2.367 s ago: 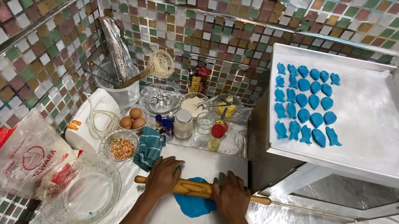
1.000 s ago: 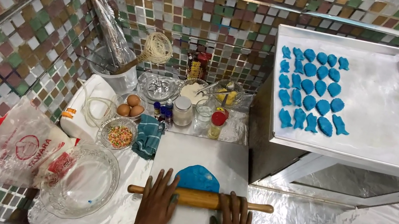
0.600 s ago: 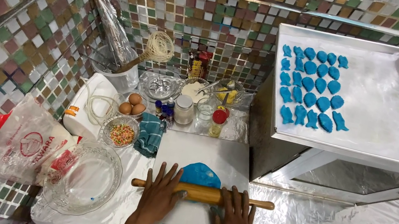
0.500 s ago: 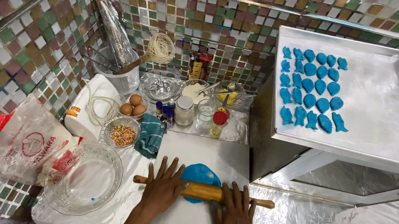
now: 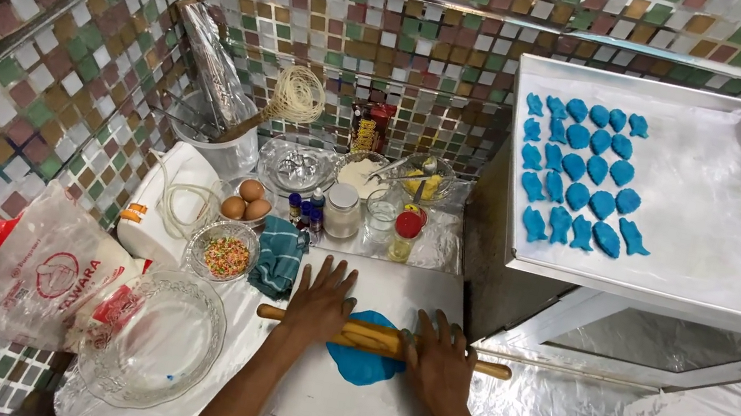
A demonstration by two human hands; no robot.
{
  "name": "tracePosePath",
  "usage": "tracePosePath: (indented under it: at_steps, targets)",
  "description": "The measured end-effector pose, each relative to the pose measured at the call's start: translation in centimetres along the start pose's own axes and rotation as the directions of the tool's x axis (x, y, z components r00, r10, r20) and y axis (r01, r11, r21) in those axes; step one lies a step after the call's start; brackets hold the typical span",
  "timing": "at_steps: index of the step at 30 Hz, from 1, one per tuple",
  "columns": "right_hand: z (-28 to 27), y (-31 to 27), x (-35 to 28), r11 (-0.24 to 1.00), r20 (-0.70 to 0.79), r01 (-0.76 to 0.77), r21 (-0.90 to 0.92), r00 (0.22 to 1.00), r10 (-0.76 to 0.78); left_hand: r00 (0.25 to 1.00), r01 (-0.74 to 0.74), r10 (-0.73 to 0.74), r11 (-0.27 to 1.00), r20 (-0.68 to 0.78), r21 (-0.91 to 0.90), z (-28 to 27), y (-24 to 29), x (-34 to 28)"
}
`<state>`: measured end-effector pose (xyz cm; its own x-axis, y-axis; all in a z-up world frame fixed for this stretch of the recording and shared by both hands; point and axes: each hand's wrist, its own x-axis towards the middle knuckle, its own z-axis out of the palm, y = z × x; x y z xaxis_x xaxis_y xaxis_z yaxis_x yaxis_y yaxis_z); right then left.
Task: Rolling out a small piece of blue-colored dough using a wooden rolling pin on a prepared surface
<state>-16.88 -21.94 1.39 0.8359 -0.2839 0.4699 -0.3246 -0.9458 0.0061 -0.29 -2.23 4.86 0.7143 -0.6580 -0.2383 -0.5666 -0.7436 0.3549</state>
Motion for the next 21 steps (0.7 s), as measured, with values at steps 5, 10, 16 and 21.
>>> tracePosePath:
  at_steps: [5,10,16,21]
  targets:
    - [0.0,-0.2,1.3,0.991,0.131,-0.088,0.105,0.989,0.074,0.999,-0.027,0.028,1.000,0.047,-0.010,-1.3,0.0,1.6]
    - [0.2,-1.0,2.0,0.997,0.033,-0.077,-0.006,0.997,0.077,0.987,-0.067,0.063,0.998,-0.150,-0.021,1.4,-1.9,4.4]
    - [0.3,-1.3,3.1,0.998,-0.135,-0.063,-0.011,0.989,0.061,0.869,-0.135,0.154,0.988,-0.470,0.074,1.8,-1.9,6.0]
    - [0.9,-1.3,4.4,0.989,0.074,-0.147,-0.007,0.986,0.147,0.898,-0.030,0.055,0.997,-0.437,0.064,2.1,-2.2,7.7]
